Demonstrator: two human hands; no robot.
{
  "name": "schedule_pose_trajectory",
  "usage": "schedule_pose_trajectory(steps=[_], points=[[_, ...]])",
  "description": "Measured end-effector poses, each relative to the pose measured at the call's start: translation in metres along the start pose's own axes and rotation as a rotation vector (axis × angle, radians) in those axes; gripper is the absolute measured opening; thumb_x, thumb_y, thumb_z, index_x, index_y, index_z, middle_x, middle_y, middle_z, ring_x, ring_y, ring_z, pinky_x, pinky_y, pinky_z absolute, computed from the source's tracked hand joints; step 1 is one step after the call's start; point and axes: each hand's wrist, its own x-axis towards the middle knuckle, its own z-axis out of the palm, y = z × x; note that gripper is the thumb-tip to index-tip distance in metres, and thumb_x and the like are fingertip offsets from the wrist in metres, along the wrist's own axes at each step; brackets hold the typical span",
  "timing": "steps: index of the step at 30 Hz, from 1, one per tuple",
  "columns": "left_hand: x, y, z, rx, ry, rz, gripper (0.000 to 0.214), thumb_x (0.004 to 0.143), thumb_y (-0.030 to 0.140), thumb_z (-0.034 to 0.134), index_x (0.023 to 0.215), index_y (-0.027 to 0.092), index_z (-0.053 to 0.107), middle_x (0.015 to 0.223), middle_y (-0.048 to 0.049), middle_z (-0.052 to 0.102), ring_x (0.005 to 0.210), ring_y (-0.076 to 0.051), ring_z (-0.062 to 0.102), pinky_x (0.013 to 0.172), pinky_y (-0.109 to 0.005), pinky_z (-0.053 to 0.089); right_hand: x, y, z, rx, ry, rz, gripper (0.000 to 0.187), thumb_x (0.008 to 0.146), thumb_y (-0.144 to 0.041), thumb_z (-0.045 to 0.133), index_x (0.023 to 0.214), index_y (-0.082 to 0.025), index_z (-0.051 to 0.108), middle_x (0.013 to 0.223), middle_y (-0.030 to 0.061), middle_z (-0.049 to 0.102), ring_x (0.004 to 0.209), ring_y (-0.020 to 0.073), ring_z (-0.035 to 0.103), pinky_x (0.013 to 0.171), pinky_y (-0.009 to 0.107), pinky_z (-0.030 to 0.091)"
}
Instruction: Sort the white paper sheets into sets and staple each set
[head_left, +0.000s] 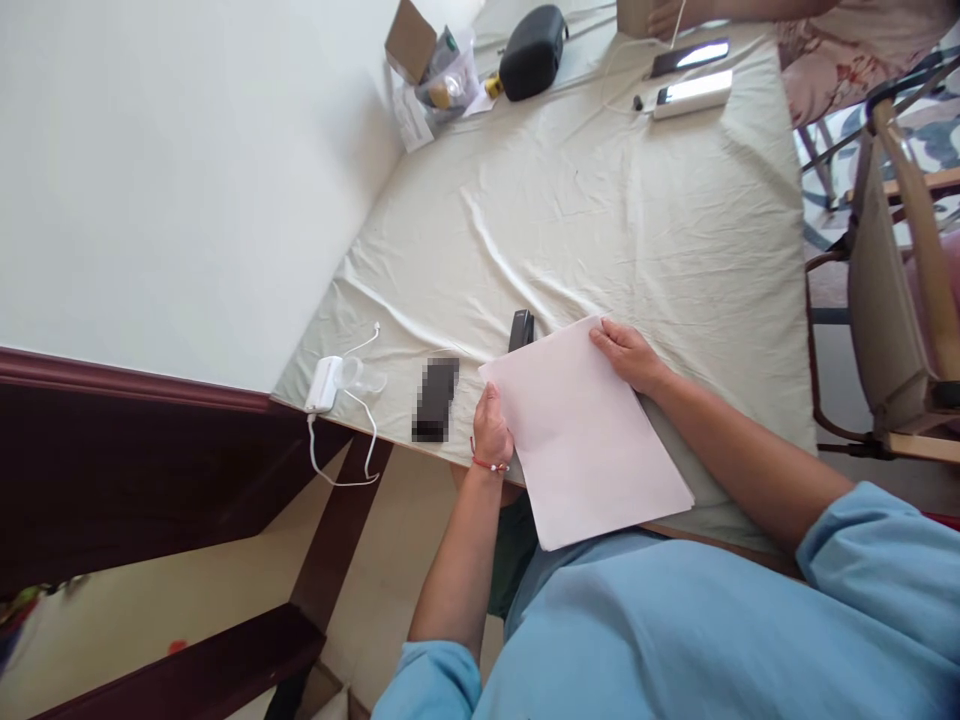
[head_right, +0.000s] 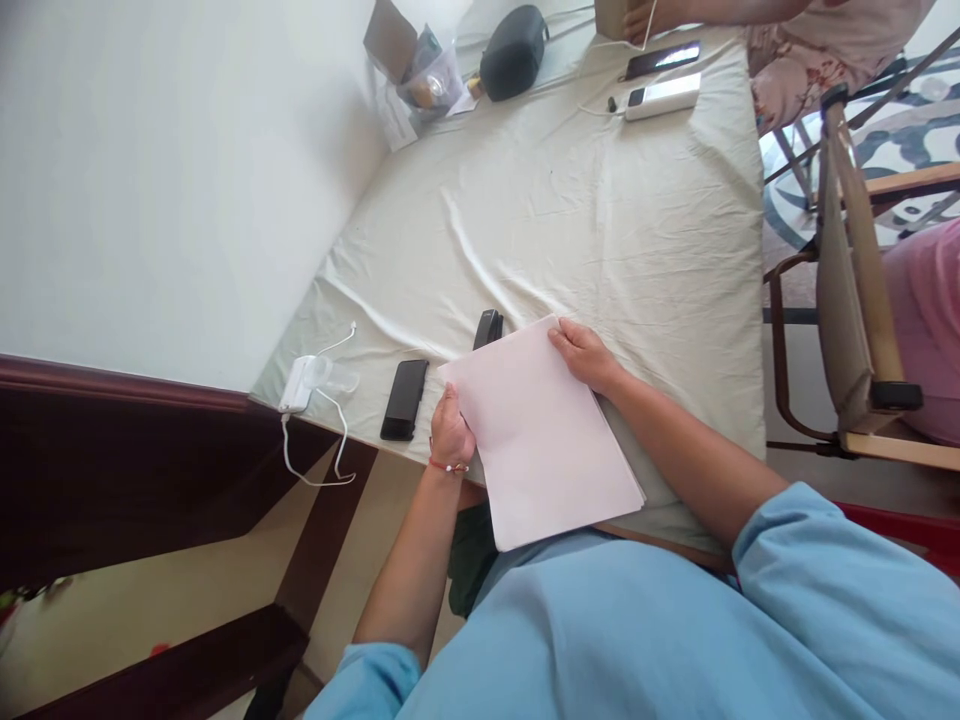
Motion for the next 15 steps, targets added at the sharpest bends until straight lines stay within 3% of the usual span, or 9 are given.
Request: schedule_pose_trajectory(steps=[6,15], points=[[0.002,-0.005,-0.007,0.0,0.02,0.006,0.045,0.082,0.053,0.085,0.109,0.017,0.076,0.114,-0.0104,0.083,0.123,-0.027,0.073,0.116,-0.039,0.052,-0.002,-0.004,-0.001,0.009,-0.091,0.039,0.044,0.092,-0.066,0.053,0.081,-0.023,0.047,0.074,-0.001,0.048,0.066,0.0146,0.044,0.059,0.028,0.036],[-0.001,-0.006,-0.014,0.025,-0.042,0.025,0.046,0.079,0.053,0.086,0.11,0.021,0.074,0.112,-0.0081,0.082,0.123,-0.025,0.072,0.109,-0.034,0.055,-0.007,-0.001,-0.009,-0.238,-0.122,-0.057,0.041,0.098,-0.06,0.045,0.08,-0.023,0.045,0.074,0.0007,0.052,0.067,0.0162,0.045,0.065,0.032,0.036]])
